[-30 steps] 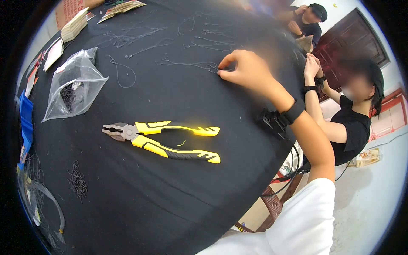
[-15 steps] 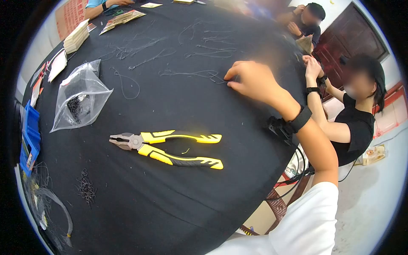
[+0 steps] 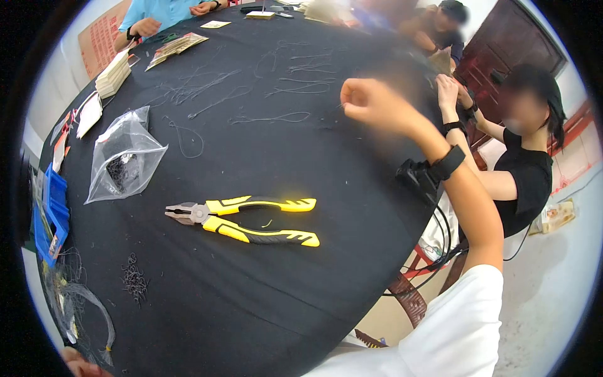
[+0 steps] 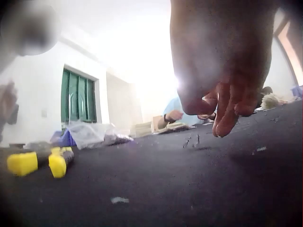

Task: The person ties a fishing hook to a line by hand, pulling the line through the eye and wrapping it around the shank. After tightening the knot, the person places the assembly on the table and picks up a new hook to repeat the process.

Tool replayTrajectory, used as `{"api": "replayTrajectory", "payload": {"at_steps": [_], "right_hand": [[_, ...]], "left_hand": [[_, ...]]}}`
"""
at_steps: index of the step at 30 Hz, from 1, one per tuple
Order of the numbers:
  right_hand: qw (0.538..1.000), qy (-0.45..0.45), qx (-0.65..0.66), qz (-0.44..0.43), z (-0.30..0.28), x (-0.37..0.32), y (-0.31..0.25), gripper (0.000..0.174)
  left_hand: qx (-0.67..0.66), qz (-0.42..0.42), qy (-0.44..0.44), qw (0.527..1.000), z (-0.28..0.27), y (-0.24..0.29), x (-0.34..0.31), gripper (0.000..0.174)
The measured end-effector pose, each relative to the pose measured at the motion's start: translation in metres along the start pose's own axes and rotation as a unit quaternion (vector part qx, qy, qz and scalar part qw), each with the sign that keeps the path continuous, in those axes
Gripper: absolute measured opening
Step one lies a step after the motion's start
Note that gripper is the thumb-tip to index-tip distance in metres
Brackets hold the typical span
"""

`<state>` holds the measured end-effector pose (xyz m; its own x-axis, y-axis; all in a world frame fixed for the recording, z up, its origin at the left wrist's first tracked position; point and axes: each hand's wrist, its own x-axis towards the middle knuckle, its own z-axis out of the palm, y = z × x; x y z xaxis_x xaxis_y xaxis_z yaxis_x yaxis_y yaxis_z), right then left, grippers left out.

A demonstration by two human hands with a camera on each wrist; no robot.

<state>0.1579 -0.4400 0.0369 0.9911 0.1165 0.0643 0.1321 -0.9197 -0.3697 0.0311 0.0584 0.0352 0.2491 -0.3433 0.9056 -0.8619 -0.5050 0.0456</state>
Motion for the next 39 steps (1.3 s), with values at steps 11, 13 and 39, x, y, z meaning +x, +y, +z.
{"api": "replayTrajectory", "payload": {"at_steps": [11, 13, 39], "right_hand": [[0.972, 0.135, -0.176, -0.078, -0.087, 0.063, 0.107, 0.016], [0.971, 0.141, -0.185, -0.063, -0.097, 0.095, 0.137, 0.016], [0.983, 0.085, -0.145, -0.075, -0.004, -0.078, 0.135, 0.019]], "left_hand": [[-0.091, -0.328, -0.515, 0.787, 0.03, 0.014, 0.053, 0.02], [-0.049, -0.341, -0.505, 0.791, 0.031, 0.018, 0.055, 0.019], [-0.202, -0.484, -0.536, 0.661, 0.016, 0.018, -0.013, 0.023]]}}
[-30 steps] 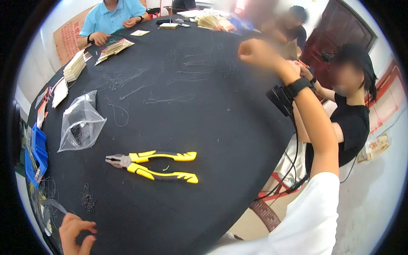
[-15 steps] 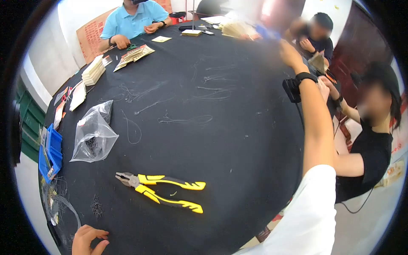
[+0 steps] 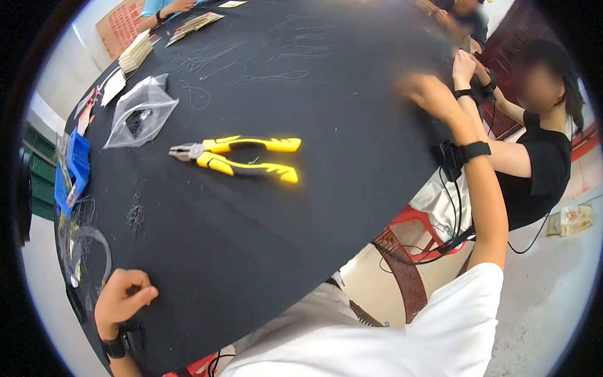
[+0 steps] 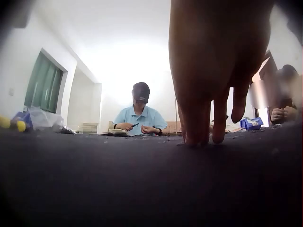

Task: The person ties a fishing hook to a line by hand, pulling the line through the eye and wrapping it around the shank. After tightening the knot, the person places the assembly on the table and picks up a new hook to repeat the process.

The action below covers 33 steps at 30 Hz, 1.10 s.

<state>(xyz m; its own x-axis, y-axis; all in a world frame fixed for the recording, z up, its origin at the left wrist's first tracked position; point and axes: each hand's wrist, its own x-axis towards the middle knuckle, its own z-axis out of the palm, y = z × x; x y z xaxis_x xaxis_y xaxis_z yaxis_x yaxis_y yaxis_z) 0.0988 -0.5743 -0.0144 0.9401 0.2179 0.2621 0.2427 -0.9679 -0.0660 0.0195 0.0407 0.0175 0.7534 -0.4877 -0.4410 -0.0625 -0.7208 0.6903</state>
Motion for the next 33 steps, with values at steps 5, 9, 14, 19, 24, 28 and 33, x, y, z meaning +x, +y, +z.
{"api": "replayTrajectory", "payload": {"at_steps": [5, 9, 14, 19, 24, 28, 33], "right_hand": [[0.997, 0.01, -0.078, 0.018, 0.004, 0.011, 0.004, 0.02], [0.985, -0.019, -0.173, -0.022, 0.008, 0.029, 0.002, 0.013], [0.979, -0.051, -0.185, -0.063, -0.003, 0.034, -0.028, 0.01], [0.996, 0.008, -0.023, -0.088, -0.028, 0.046, -0.138, 0.01], [0.911, -0.029, 0.041, -0.409, -0.019, 0.064, -0.304, 0.01], [0.793, -0.244, 0.291, -0.475, -0.04, 0.074, -0.424, 0.009], [0.672, -0.233, 0.619, -0.332, -0.035, 0.078, -0.47, 0.011]], "left_hand": [[-0.067, 0.029, 0.028, 0.997, 0.007, -0.012, -0.008, 0.028], [-0.13, 0.078, 0.081, 0.985, 0.012, -0.021, -0.006, 0.033], [-0.191, 0.118, 0.105, 0.969, 0.008, -0.035, 0.0, 0.037], [-0.209, 0.114, 0.091, 0.967, 0.007, -0.032, -0.007, 0.031], [-0.285, 0.221, 0.214, 0.908, 0.015, -0.027, -0.004, 0.025], [-0.418, 0.233, 0.238, 0.845, 0.012, -0.01, -0.02, 0.041], [-0.44, 0.257, 0.165, 0.844, 0.011, -0.012, -0.026, 0.059]]}}
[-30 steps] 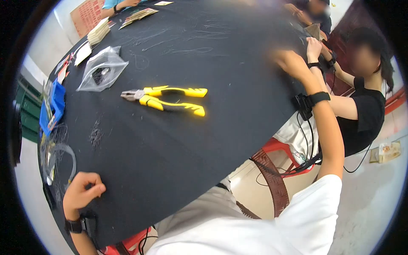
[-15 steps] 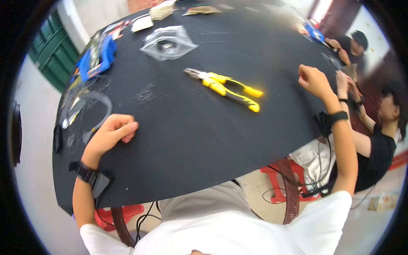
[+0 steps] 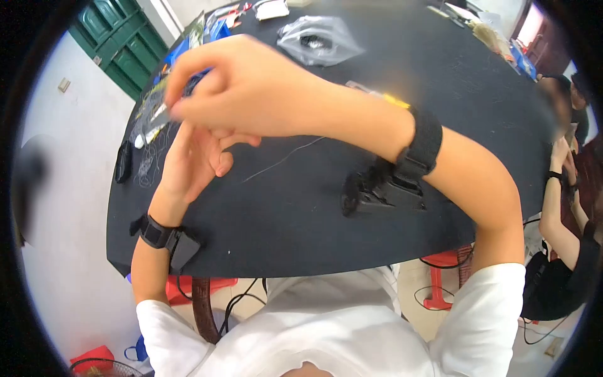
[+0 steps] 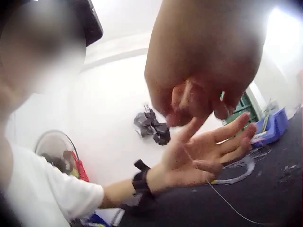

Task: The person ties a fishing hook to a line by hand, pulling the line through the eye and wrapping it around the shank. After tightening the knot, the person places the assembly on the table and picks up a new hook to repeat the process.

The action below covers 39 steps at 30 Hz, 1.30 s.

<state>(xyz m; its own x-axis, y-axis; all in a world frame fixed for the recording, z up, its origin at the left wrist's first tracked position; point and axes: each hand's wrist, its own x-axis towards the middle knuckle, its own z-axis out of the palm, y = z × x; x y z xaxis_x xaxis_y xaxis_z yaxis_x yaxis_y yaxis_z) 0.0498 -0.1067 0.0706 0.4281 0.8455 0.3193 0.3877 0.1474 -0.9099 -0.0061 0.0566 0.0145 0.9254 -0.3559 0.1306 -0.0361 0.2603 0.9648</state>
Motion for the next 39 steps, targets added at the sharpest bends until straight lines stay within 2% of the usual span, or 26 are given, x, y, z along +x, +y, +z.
{"api": "replayTrajectory", "payload": {"at_steps": [2, 4, 5, 8, 9, 13, 18, 21, 24, 25, 28, 31, 32, 34, 37, 39], "right_hand": [[0.993, 0.11, 0.043, -0.002, 0.006, -0.011, 0.036, 0.012], [0.986, 0.146, 0.057, 0.061, 0.004, -0.029, 0.056, 0.012], [0.985, 0.148, 0.064, 0.069, 0.001, -0.033, 0.064, 0.012], [0.981, 0.15, 0.083, 0.088, 0.0, -0.045, 0.088, 0.013], [0.982, 0.144, 0.083, 0.088, -0.002, -0.046, 0.094, 0.013], [0.985, 0.137, 0.052, 0.091, -0.001, -0.046, 0.096, 0.014], [0.986, 0.127, 0.089, 0.06, -0.001, -0.045, 0.097, 0.01], [0.984, 0.141, 0.071, 0.085, -0.001, -0.045, 0.094, 0.009], [0.987, 0.141, 0.054, 0.054, -0.003, -0.044, 0.096, 0.009], [0.988, 0.146, 0.048, 0.016, -0.002, -0.042, 0.101, 0.009], [0.978, 0.198, -0.058, 0.021, -0.005, -0.044, 0.097, 0.009], [0.924, 0.274, -0.266, 0.0, -0.017, -0.044, 0.099, 0.01], [0.904, 0.25, -0.346, 0.01, -0.024, -0.045, 0.098, 0.012], [0.878, 0.228, -0.421, -0.023, -0.031, -0.046, 0.109, 0.013], [0.883, 0.198, -0.42, 0.067, -0.03, -0.048, 0.106, 0.01], [0.878, 0.191, -0.436, 0.051, -0.03, -0.049, 0.111, 0.009]], "left_hand": [[0.0, -0.083, -0.003, 0.997, -0.004, -0.002, -0.001, 0.061], [0.003, -0.155, -0.038, 0.987, -0.008, -0.009, 0.001, 0.061], [0.025, -0.165, 0.044, 0.985, 0.007, -0.012, 0.001, 0.058], [0.097, -0.161, 0.022, 0.982, -0.004, -0.026, 0.006, 0.051], [0.06, -0.158, 0.04, 0.985, -0.002, -0.028, 0.006, 0.042], [0.055, -0.142, 0.073, 0.986, -0.005, -0.028, 0.008, 0.031], [0.046, -0.165, 0.083, 0.982, -0.006, -0.029, 0.009, 0.027], [0.054, -0.146, 0.097, 0.983, -0.005, -0.032, 0.011, 0.025], [0.064, -0.133, 0.11, 0.983, -0.004, -0.033, 0.011, 0.021], [0.072, -0.129, 0.113, 0.983, -0.005, -0.033, 0.011, 0.021], [0.077, -0.125, 0.13, 0.981, -0.006, -0.033, 0.011, 0.02], [0.069, -0.121, 0.14, 0.98, -0.007, -0.033, 0.011, 0.02], [0.065, -0.118, 0.141, 0.981, -0.007, -0.033, 0.01, 0.019], [0.057, -0.112, 0.145, 0.981, -0.008, -0.035, 0.01, 0.019], [0.059, -0.111, 0.149, 0.981, -0.008, -0.035, 0.01, 0.019], [0.062, -0.117, 0.133, 0.982, -0.008, -0.036, 0.01, 0.019]]}}
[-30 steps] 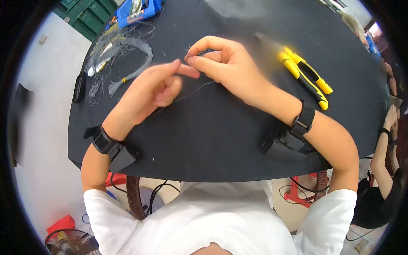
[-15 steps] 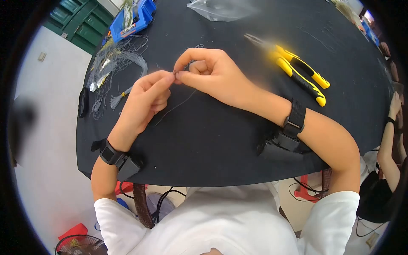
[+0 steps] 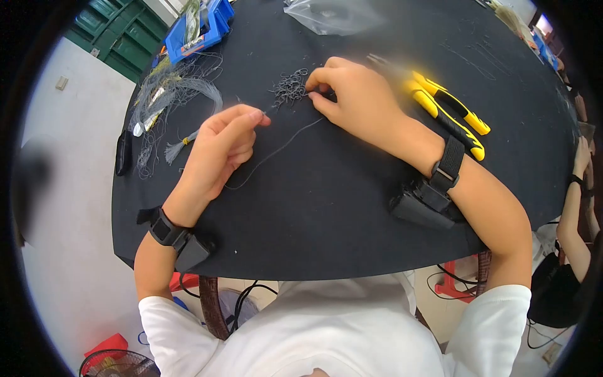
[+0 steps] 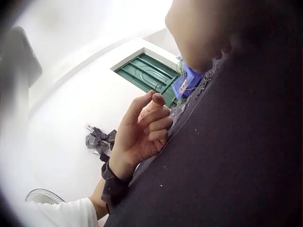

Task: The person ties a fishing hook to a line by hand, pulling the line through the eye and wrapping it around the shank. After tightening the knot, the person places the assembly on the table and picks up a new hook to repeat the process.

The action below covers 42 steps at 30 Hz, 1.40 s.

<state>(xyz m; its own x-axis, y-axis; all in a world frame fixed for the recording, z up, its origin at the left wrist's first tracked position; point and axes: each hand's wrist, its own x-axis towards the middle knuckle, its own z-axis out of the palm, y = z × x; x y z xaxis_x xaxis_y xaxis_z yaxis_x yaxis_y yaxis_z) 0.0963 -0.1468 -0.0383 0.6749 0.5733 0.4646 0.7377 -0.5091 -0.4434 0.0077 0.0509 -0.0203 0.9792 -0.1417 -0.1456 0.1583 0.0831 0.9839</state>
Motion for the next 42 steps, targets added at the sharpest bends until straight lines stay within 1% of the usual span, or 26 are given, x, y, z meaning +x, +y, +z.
{"api": "replayTrajectory", "payload": {"at_steps": [2, 4, 7, 10, 13, 16, 19, 22, 25, 29, 32, 38, 42], "right_hand": [[1.0, -0.004, -0.007, -0.016, 0.0, 0.002, 0.002, 0.008], [1.0, -0.02, -0.005, -0.022, -0.001, 0.002, 0.0, 0.007], [0.999, -0.02, 0.001, -0.044, 0.001, 0.001, 0.0, 0.006], [0.993, -0.006, 0.059, -0.1, 0.004, 0.001, -0.003, 0.008], [0.99, -0.048, 0.122, -0.057, 0.002, 0.002, -0.007, 0.009], [0.983, -0.025, 0.164, -0.079, 0.002, 0.002, -0.006, 0.011], [0.983, -0.001, 0.161, -0.09, 0.001, 0.002, -0.003, 0.011], [0.981, 0.014, 0.175, -0.078, -0.001, 0.001, -0.009, 0.012], [0.976, 0.026, 0.181, -0.12, -0.001, -0.001, -0.019, 0.011], [0.972, 0.038, 0.144, -0.183, 0.002, -0.003, -0.023, 0.011], [0.97, 0.053, 0.116, -0.207, 0.001, -0.002, -0.023, 0.011], [0.967, 0.057, 0.086, -0.233, 0.001, -0.001, -0.022, 0.011], [0.969, 0.051, 0.069, -0.231, 0.001, -0.001, -0.022, 0.011]], "left_hand": [[0.007, -0.003, -0.031, 1.0, -0.001, 0.0, 0.0, 0.02], [0.014, 0.0, -0.033, 0.999, 0.0, 0.001, 0.0, 0.02], [0.018, -0.001, -0.038, 0.999, -0.001, 0.001, 0.0, 0.021], [0.012, 0.002, -0.031, 0.999, -0.001, 0.001, 0.0, 0.021], [0.001, 0.002, -0.02, 1.0, -0.001, 0.0, 0.0, 0.022], [0.003, -0.001, -0.001, 1.0, -0.001, -0.001, 0.0, 0.022], [0.012, -0.009, 0.019, 1.0, 0.0, 0.0, 0.0, 0.022], [0.022, -0.007, 0.023, 0.999, -0.001, -0.001, 0.0, 0.023], [0.039, 0.001, 0.017, 0.999, -0.001, -0.001, 0.0, 0.024], [0.062, 0.004, 0.017, 0.998, 0.0, -0.001, -0.001, 0.025], [0.063, -0.002, 0.017, 0.998, 0.001, 0.001, -0.001, 0.025], [0.074, -0.01, 0.012, 0.997, 0.001, 0.002, -0.001, 0.025], [0.064, -0.004, 0.012, 0.998, 0.001, -0.001, -0.001, 0.025]]}}
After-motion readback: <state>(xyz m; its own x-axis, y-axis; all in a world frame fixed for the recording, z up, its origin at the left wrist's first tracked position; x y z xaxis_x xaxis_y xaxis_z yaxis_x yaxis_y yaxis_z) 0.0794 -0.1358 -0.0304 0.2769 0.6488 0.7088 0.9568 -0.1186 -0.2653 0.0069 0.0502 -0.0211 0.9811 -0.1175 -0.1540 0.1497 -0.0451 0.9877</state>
